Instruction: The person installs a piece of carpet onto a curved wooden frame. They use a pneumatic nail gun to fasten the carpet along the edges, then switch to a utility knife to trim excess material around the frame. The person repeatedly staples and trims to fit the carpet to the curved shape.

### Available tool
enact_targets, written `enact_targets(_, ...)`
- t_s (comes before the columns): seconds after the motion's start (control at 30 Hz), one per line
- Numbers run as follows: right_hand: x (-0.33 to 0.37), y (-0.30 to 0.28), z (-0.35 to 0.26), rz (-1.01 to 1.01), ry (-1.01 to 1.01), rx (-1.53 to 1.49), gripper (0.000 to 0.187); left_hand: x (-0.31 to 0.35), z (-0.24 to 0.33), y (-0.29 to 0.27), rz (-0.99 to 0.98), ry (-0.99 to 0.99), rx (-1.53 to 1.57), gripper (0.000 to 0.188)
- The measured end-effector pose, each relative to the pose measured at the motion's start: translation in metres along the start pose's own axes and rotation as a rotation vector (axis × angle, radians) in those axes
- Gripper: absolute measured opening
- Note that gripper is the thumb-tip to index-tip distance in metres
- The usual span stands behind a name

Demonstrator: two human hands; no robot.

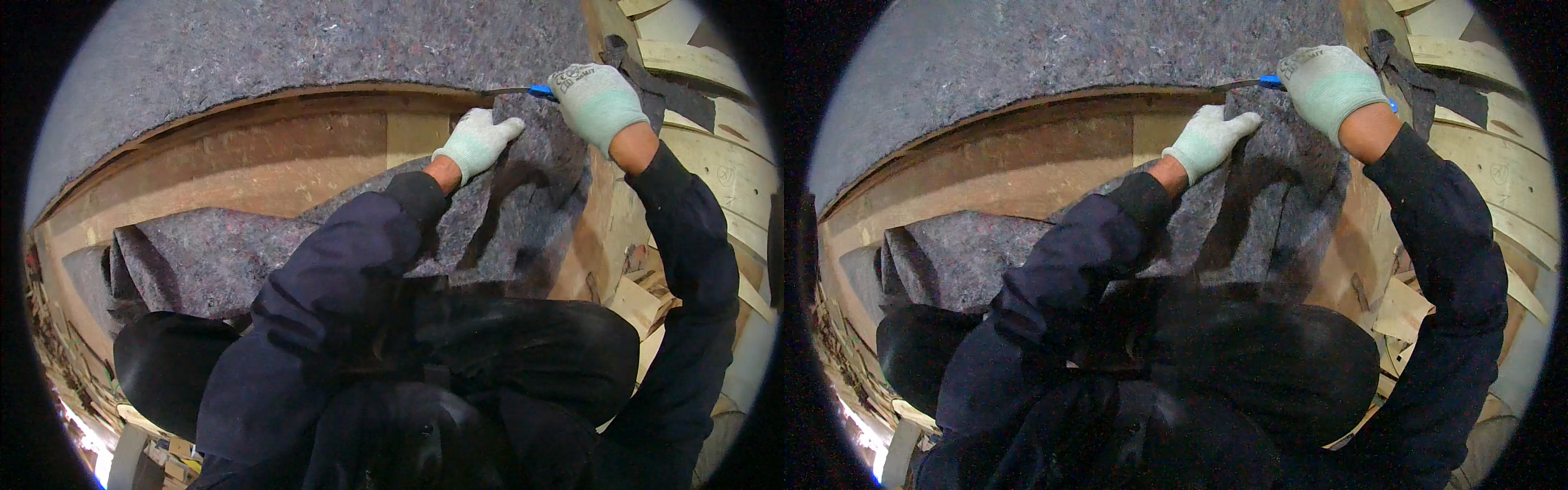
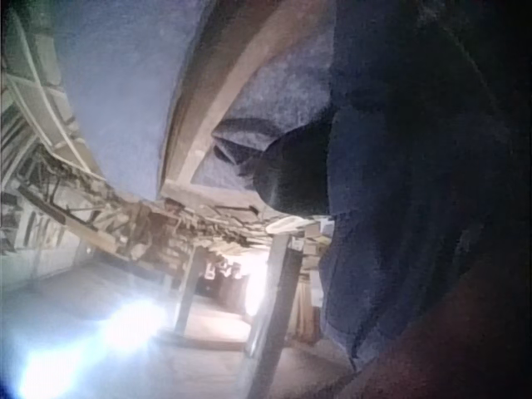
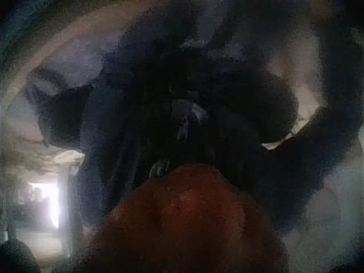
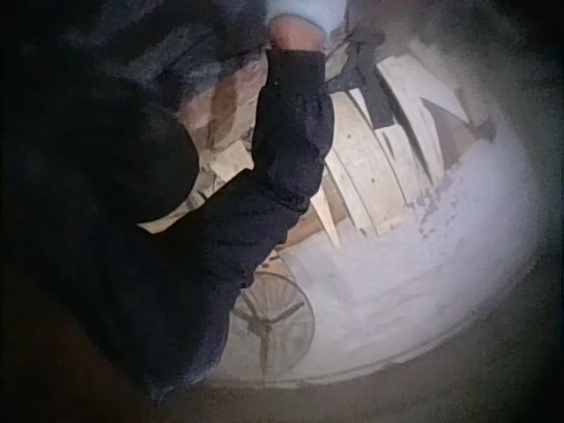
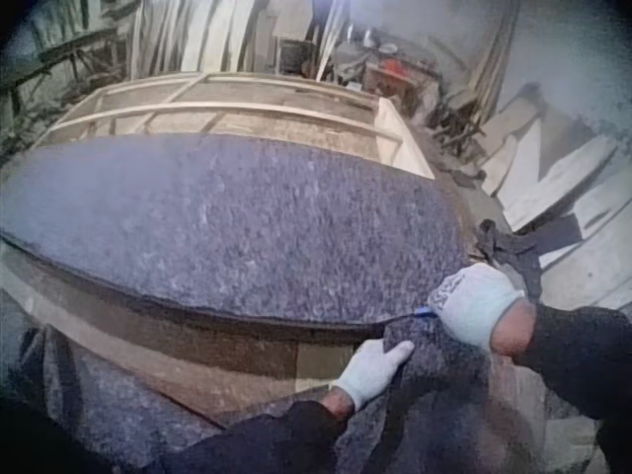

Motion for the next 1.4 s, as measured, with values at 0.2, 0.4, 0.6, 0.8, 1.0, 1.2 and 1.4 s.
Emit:
enact_targets(0.2, -0.019, 0.014, -0.027, 0.027, -0.098, -0.130, 0.018, -0.002, 0.019, -0.016, -0.219, -0.230, 0.248, 0.050)
enact_targets(0.4, -0.004, 0.012, -0.009, 0.060, -0.063, -0.091, 0.015, 0.005, 0.023, -0.014, -0.072, -0.232, 0.170, 0.056)
enact_targets(0.6, -0.012, 0.019, -0.021, -0.131, -0.030, -0.090, 0.017, 0.007, 0.021, -0.010, -0.138, -0.271, 0.139, 0.056)
enact_targets(0.8, 0.005, 0.023, 0.001, 0.000, -0.005, -0.072, 0.014, 0.017, 0.030, -0.011, -0.031, -0.185, 0.080, 0.050)
enact_targets(1.0, 0.000, 0.032, -0.007, -0.123, -0.018, -0.078, 0.019, 0.016, 0.029, -0.005, -0.092, -0.186, 0.059, 0.047)
enact_targets(1.2, 0.025, 0.041, 0.018, -0.160, 0.084, -0.023, 0.016, 0.025, 0.037, -0.003, -0.060, -0.136, 0.040, 0.043)
enact_targets(1.4, 0.025, 0.065, 0.013, -0.078, 0.076, -0.030, 0.016, 0.030, 0.043, -0.005, -0.101, -0.129, -0.003, 0.045)
Point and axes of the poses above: each hand's wrist, its own x-axis away from the middle knuckle, its own y-axis out of the palm, z = x × y, the point moved 1 cm from there along -x, towards the middle knuckle, and after that the axes turned 2 degrees about z, right-handed, at the moved point
